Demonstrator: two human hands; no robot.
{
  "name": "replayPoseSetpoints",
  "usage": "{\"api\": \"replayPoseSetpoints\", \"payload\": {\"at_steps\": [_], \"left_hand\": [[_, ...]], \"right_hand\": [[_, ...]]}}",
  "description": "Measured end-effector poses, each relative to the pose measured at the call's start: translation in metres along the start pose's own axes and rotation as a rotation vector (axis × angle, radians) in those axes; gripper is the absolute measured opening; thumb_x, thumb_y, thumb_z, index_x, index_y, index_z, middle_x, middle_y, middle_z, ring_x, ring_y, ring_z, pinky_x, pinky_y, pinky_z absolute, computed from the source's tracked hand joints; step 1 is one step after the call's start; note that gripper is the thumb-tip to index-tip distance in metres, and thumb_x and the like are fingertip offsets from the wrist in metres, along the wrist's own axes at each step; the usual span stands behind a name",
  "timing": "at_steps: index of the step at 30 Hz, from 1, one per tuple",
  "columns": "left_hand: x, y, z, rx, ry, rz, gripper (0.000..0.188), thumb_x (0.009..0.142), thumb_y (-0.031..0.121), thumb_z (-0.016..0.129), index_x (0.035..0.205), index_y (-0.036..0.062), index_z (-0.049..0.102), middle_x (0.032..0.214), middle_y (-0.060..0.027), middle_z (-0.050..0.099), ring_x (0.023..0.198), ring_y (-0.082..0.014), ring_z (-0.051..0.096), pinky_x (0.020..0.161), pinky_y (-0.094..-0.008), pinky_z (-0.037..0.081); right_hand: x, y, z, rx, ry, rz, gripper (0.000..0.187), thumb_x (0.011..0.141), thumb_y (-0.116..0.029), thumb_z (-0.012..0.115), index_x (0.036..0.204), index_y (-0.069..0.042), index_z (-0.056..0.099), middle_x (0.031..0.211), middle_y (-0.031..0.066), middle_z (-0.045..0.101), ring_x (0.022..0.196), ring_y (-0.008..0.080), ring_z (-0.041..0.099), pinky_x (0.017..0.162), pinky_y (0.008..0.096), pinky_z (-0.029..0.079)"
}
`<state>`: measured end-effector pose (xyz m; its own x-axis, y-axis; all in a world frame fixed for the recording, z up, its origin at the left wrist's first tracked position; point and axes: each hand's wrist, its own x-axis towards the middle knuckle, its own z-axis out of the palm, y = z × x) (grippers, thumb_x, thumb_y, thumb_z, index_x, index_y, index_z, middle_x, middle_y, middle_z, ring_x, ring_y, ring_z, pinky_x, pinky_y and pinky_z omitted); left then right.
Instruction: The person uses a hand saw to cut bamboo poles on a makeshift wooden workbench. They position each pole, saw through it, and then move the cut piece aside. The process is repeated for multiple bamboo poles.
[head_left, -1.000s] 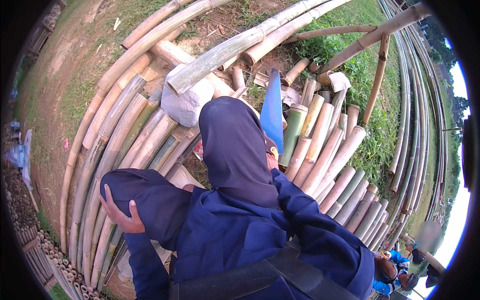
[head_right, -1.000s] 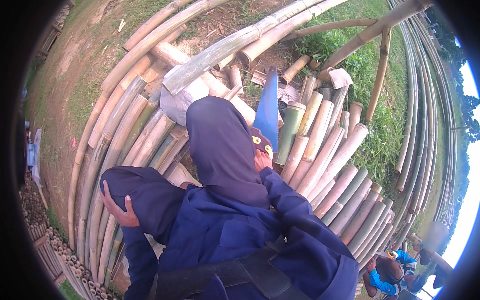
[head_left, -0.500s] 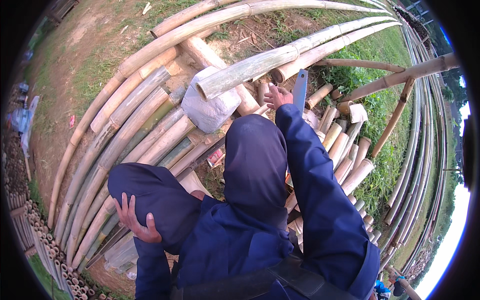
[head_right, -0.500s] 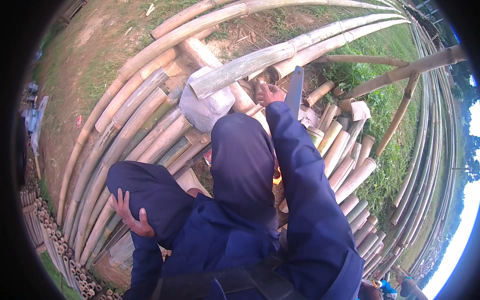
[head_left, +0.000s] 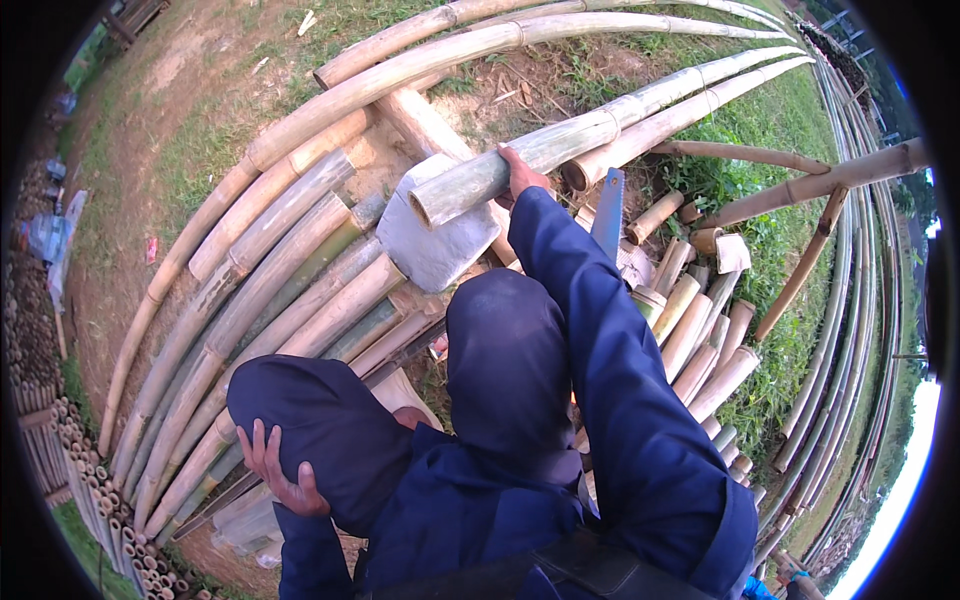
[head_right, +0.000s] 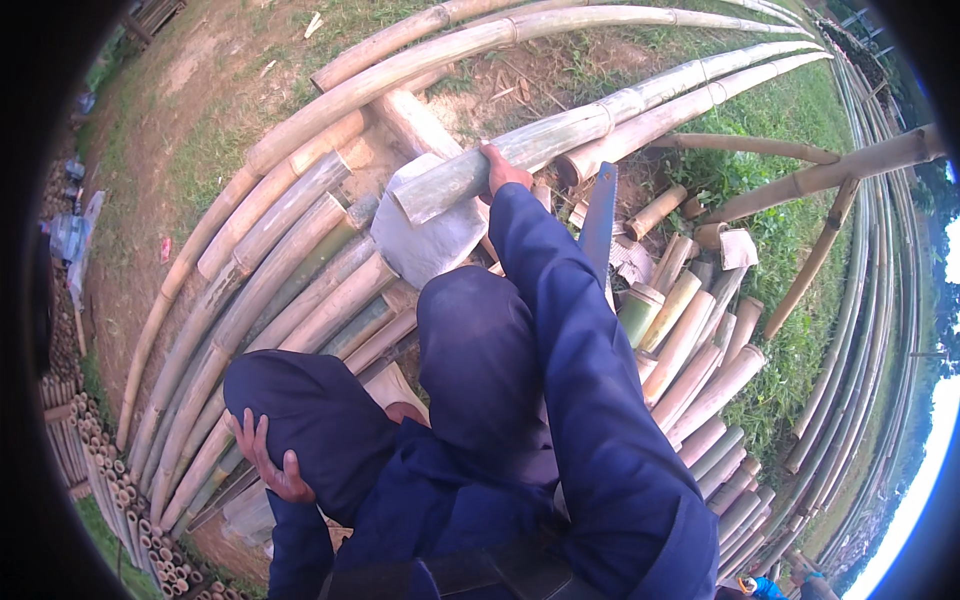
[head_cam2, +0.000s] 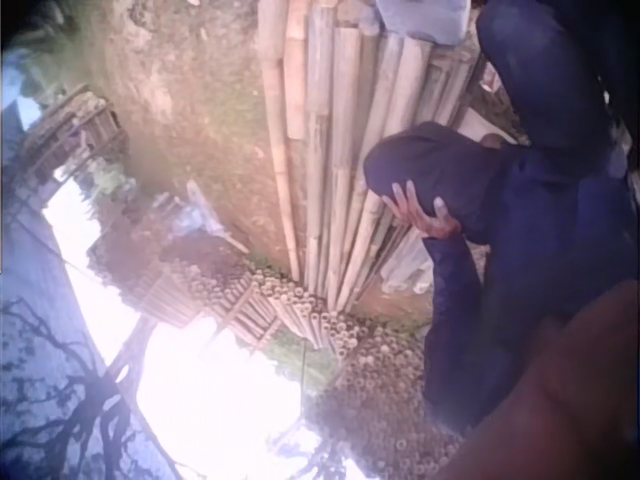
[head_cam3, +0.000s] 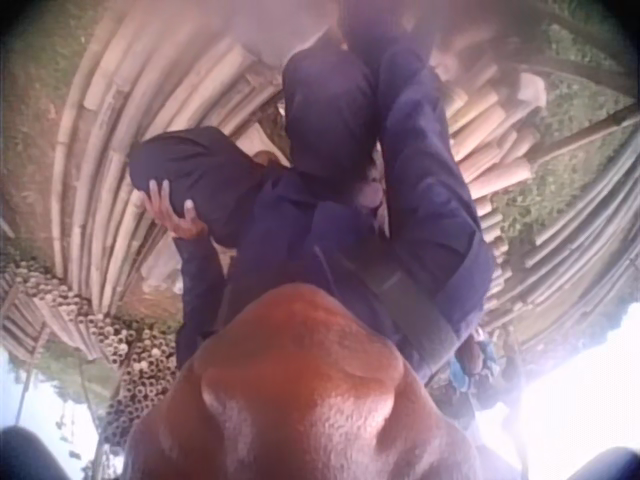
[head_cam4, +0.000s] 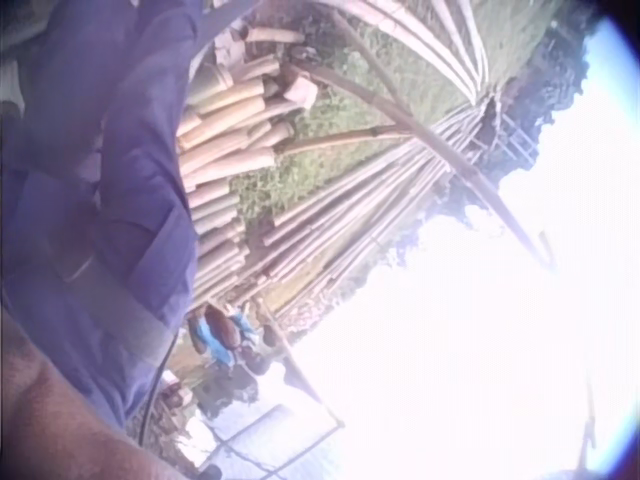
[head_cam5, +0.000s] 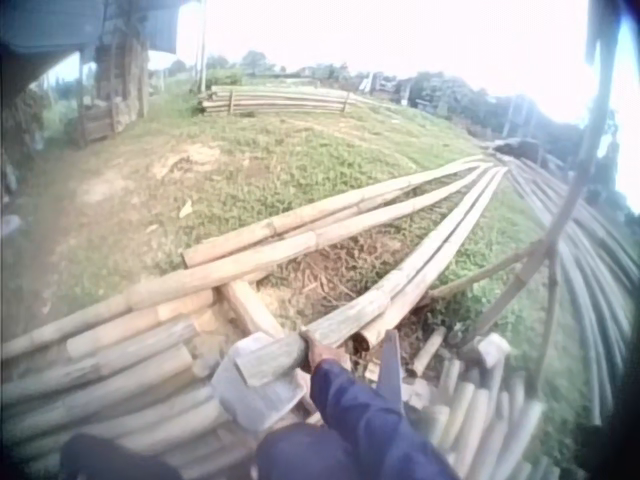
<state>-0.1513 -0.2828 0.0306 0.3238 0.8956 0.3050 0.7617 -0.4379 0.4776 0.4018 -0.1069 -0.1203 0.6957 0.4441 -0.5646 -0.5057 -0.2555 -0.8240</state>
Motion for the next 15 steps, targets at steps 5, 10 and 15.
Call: {"api": "replayPoseSetpoints", "payload": {"at_steps": [5, 10, 15], "left_hand": [[-0.007, 0.009, -0.003, 0.009, 0.038, -0.021, 0.063, 0.100, 0.046, 0.050, 0.141, -0.0003, 0.057, 0.155, -0.0221, 0.047, 0.152, -0.0467, 0.028, 0.123, -0.0591, 0.018], [-0.009, 0.002, 0.001, 0.017, 0.063, 0.022, 0.062, 0.101, 0.046, 0.049, 0.143, 0.0003, 0.056, 0.155, -0.0221, 0.047, 0.152, -0.0459, 0.027, 0.124, -0.0592, 0.017], [-0.010, 0.003, 0.002, 0.019, 0.085, 0.061, 0.062, 0.101, 0.045, 0.049, 0.144, 0.0004, 0.056, 0.157, -0.0213, 0.046, 0.153, -0.0443, 0.026, 0.124, -0.0600, 0.018]], "right_hand": [[-0.027, -0.046, -0.015, 0.227, -0.074, 0.037, 0.073, 0.079, -0.049, 0.084, 0.129, -0.004, 0.057, 0.106, 0.0131, 0.069, 0.089, 0.0278, 0.072, 0.083, 0.0452, 0.060], [-0.062, -0.109, -0.090, 0.369, -0.238, -0.040, 0.075, 0.084, -0.049, 0.080, 0.137, -0.004, 0.054, 0.118, 0.0157, 0.067, 0.109, 0.0302, 0.068, 0.097, 0.0472, 0.053], [-0.113, -0.104, -0.218, 0.284, -0.398, -0.090, 0.070, 0.090, -0.045, 0.075, 0.138, 0.000, 0.053, 0.119, 0.0151, 0.069, 0.104, 0.0275, 0.070, 0.098, 0.0438, 0.054]]}}
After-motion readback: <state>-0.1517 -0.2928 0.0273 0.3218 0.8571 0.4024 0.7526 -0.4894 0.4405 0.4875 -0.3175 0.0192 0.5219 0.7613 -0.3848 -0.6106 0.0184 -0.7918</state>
